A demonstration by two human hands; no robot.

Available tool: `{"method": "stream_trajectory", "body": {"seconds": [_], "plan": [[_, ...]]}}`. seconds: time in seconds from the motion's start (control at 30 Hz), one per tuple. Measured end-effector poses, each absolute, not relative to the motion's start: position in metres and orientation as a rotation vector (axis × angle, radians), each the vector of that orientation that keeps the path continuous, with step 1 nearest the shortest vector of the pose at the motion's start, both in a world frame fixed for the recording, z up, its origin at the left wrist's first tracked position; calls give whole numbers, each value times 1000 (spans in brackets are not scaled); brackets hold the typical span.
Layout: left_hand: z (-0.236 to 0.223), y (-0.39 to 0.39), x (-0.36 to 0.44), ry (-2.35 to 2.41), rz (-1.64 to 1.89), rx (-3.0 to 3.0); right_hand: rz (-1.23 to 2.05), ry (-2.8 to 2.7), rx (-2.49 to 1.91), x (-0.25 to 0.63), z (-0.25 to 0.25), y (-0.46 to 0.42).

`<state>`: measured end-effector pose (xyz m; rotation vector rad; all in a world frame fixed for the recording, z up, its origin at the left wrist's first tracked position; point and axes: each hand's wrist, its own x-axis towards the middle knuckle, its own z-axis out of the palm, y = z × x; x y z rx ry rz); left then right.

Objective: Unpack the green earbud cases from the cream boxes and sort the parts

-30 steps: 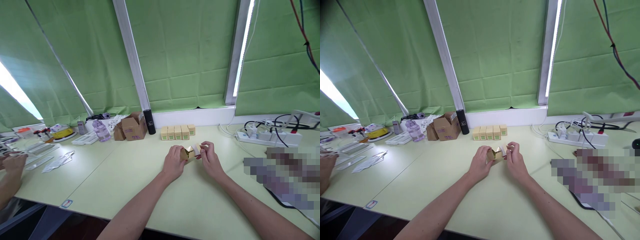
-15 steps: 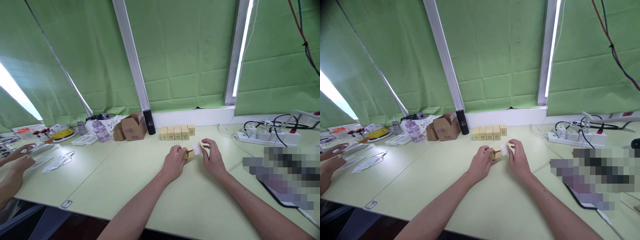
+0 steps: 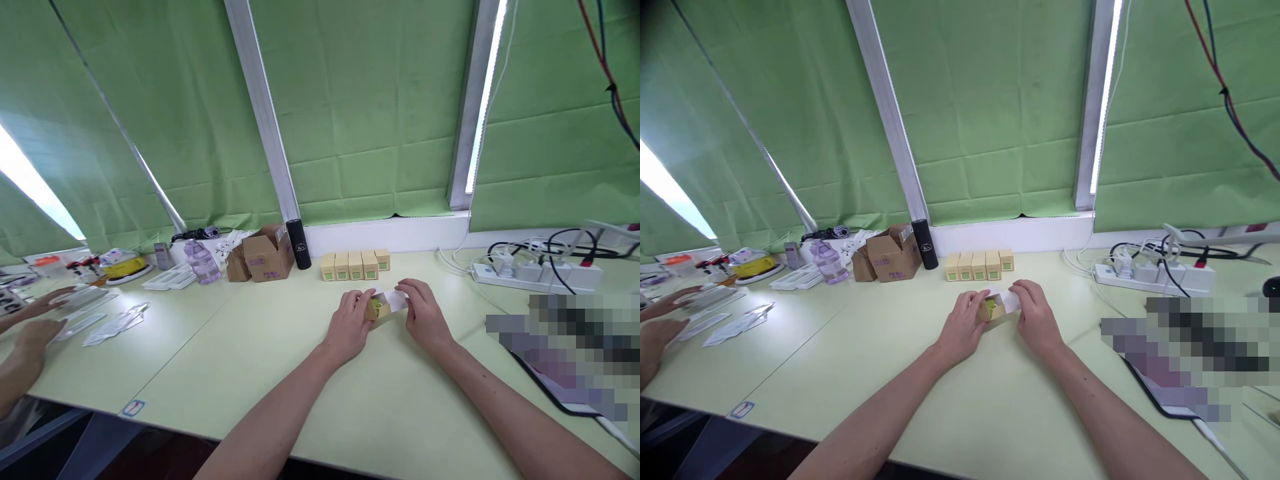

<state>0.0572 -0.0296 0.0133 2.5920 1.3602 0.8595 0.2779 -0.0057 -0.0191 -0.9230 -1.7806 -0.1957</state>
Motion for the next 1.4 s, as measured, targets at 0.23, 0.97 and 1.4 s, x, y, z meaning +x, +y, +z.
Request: {"method": "stream_trajectory", "body": {"seconds": [0.23,0.97,1.4], "plan": [[10,-28,56,1263,953,2487,-288,-1925,-767,278,-14,-8],[5,-25,56,1187,1072,2255,37,-1987,-843,275,-14,-19],[5,-25,56,1205,1071,2271,-72,-2102,-909,264,-13,-21]]}}
